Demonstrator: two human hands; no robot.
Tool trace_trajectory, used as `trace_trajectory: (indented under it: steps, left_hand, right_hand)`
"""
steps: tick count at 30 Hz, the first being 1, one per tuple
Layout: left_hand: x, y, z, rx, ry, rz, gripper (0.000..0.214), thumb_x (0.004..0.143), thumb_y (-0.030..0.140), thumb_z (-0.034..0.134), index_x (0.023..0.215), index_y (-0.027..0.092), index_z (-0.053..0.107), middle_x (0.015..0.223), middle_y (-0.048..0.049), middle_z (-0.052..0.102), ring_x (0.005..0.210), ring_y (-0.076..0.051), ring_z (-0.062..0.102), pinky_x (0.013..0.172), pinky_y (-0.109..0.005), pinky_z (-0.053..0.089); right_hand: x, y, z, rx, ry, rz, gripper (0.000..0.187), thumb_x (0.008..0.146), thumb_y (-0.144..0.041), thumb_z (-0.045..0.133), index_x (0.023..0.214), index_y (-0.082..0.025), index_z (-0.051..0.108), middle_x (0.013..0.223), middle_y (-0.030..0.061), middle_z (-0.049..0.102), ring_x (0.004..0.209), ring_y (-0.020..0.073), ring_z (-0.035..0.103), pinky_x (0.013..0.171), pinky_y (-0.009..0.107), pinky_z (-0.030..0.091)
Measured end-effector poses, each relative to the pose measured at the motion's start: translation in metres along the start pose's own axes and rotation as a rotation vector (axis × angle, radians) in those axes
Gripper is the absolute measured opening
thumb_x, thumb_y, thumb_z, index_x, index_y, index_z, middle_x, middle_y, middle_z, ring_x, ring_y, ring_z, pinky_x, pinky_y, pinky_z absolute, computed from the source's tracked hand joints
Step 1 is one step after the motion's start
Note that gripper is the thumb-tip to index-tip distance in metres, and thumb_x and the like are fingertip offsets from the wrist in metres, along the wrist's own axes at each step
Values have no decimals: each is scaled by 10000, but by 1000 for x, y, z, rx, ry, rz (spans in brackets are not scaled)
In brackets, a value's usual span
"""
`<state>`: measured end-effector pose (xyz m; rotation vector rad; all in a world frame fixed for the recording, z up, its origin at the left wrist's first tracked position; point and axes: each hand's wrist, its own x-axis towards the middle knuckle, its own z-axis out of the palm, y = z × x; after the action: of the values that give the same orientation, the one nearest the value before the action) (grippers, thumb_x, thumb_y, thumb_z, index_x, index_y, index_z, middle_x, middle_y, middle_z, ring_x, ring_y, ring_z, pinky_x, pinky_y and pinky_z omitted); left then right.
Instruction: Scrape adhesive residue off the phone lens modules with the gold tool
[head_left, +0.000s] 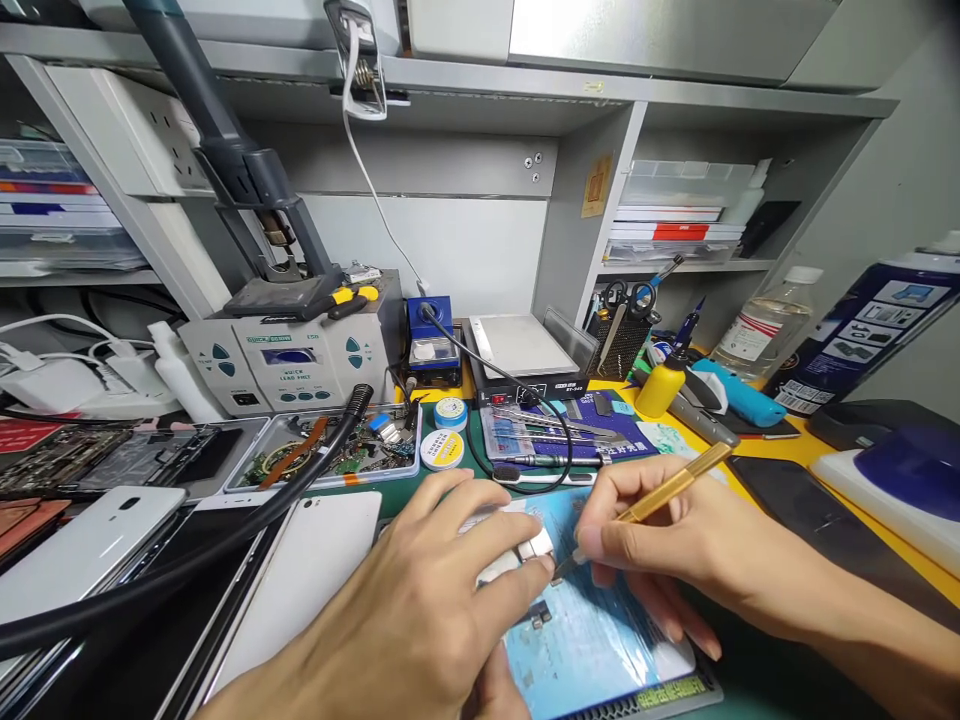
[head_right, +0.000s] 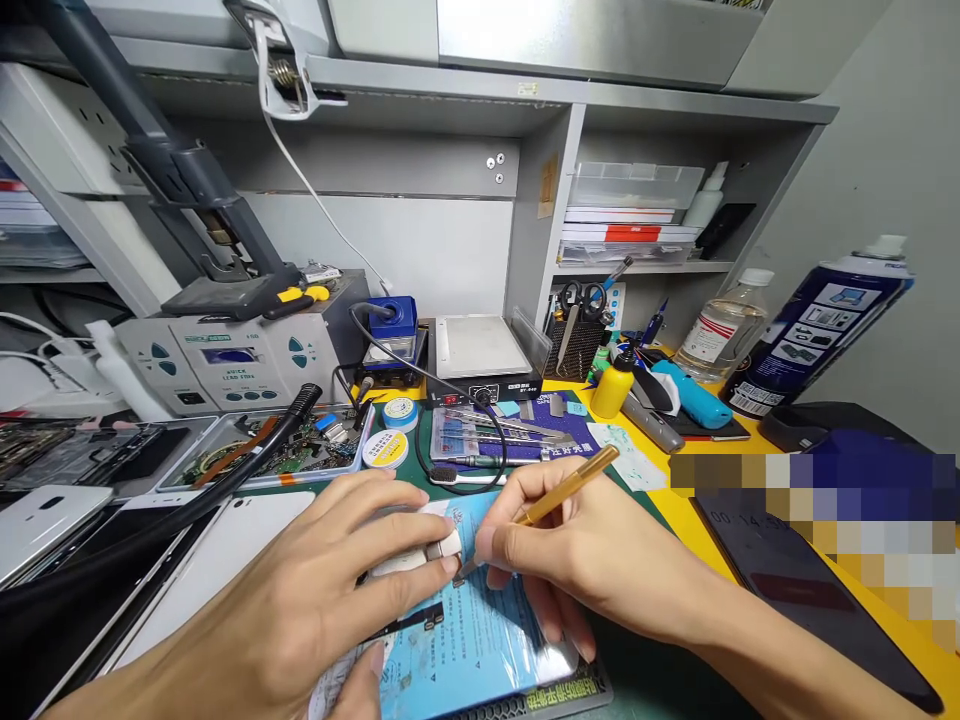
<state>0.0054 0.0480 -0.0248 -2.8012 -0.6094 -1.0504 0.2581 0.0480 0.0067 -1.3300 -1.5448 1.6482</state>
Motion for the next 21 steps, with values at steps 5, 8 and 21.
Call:
trace_trajectory:
  steps: [5,8,21]
  left_hand:
    - [1,0,1,28,-2,19,493,690,15,518,1130,176,674,1175,-45,689,1077,-256,573,945,-475,500]
    - [2,-1,1,25,11,21,450,712,19,516,1098,177,685,1137,-42,696,1057,-251,579,936,-467,507]
    - [2,0,4,61,44,43,373,789,52,488,1066,180,702,1130,-45,708,1038,-262,587,897,-466,528]
  right_hand:
    - [1,2,-1,26,-13,-4,224,855,-351,778,796,-151,695,620,9,706,306,68,526,290,136,429]
    - [2,1,-1,24,-12,0,182,840,-313,782,803,-155,699,648,12,718,312,70,532,290,142,436]
    - [0,-10,4,16,4,48,124,838,-182,680,729,-175,620,486,-52,625,289,62,493,288,131,416]
